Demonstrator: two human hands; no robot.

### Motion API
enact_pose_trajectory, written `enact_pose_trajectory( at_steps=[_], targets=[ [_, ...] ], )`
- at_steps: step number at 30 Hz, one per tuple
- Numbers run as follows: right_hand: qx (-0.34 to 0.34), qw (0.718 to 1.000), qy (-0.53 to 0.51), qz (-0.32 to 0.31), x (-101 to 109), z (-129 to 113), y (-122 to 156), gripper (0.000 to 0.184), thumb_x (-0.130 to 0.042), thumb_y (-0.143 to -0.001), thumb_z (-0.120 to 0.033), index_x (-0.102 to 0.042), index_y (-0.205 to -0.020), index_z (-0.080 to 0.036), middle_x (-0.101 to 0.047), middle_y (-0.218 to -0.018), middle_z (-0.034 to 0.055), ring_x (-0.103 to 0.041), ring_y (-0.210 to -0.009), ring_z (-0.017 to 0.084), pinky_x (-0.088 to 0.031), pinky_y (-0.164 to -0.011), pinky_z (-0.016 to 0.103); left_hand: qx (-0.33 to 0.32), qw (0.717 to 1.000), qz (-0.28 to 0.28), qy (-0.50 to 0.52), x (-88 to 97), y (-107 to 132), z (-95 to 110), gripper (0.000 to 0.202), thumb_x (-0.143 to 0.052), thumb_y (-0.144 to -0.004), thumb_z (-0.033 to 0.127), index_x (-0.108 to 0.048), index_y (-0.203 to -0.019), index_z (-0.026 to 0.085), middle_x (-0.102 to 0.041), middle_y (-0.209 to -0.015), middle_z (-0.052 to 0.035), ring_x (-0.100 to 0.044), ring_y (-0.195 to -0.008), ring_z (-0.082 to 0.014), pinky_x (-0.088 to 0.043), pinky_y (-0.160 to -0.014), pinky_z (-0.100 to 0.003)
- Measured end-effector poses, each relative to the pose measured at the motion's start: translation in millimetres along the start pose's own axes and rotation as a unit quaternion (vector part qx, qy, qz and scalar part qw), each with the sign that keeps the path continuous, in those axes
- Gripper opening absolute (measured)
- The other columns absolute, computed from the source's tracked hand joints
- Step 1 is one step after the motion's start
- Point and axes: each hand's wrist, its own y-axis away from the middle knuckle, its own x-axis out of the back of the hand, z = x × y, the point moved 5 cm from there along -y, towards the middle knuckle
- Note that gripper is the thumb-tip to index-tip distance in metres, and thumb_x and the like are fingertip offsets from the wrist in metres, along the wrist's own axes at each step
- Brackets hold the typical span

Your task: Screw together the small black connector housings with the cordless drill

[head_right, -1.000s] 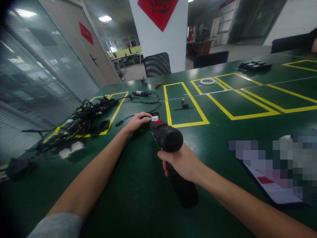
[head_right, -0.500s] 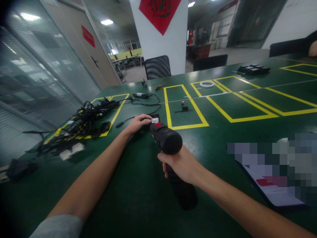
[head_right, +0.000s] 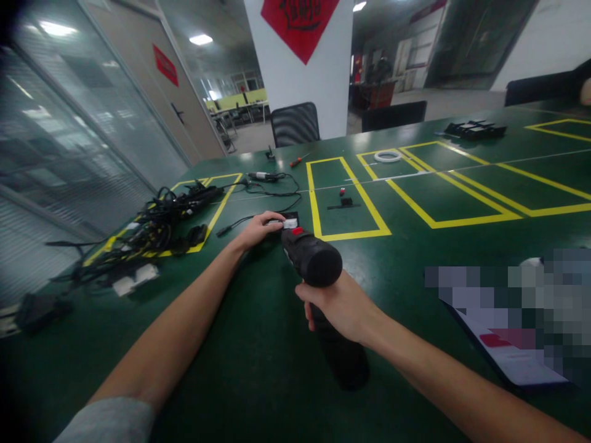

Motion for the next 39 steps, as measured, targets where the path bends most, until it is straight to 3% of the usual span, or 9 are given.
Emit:
enact_pose_trajectory(
  at_steps=[32,39],
  targets=[
    [-0.012,1.000,0.014,0.002,1.0,-1.4,1.4,0.031,-0.056,-0.087,-0.035,-0.059,-0.062,-0.018,-0.063,-0.057,0.0018,-0.059,-0.055,0.015,-0.044,-0.065,0.032,0.000,1.000,0.009,-0.003,-1.7,2.9,1.3,0.037,-0.066,-0.076,0.040,-0.071,-0.105,0.019,-0.067,-0.113,-0.0064,-0.059,-0.106,-0.0238,-0.044,-0.099,-0.038],
    [0.000,1.000,0.016,-0.004,-1.1,-4.9,1.1,0.024,-0.058,-0.088,-0.041,-0.059,-0.080,-0.018,-0.063,-0.061,-0.0012,-0.060,-0.054,0.015,-0.046,-0.063,0.032,0.001,1.000,0.015,-0.012,-2.7,2.8,0.4,0.038,-0.066,-0.075,0.040,-0.071,-0.106,0.018,-0.066,-0.112,-0.0075,-0.059,-0.105,-0.0237,-0.045,-0.096,-0.037]
  ],
)
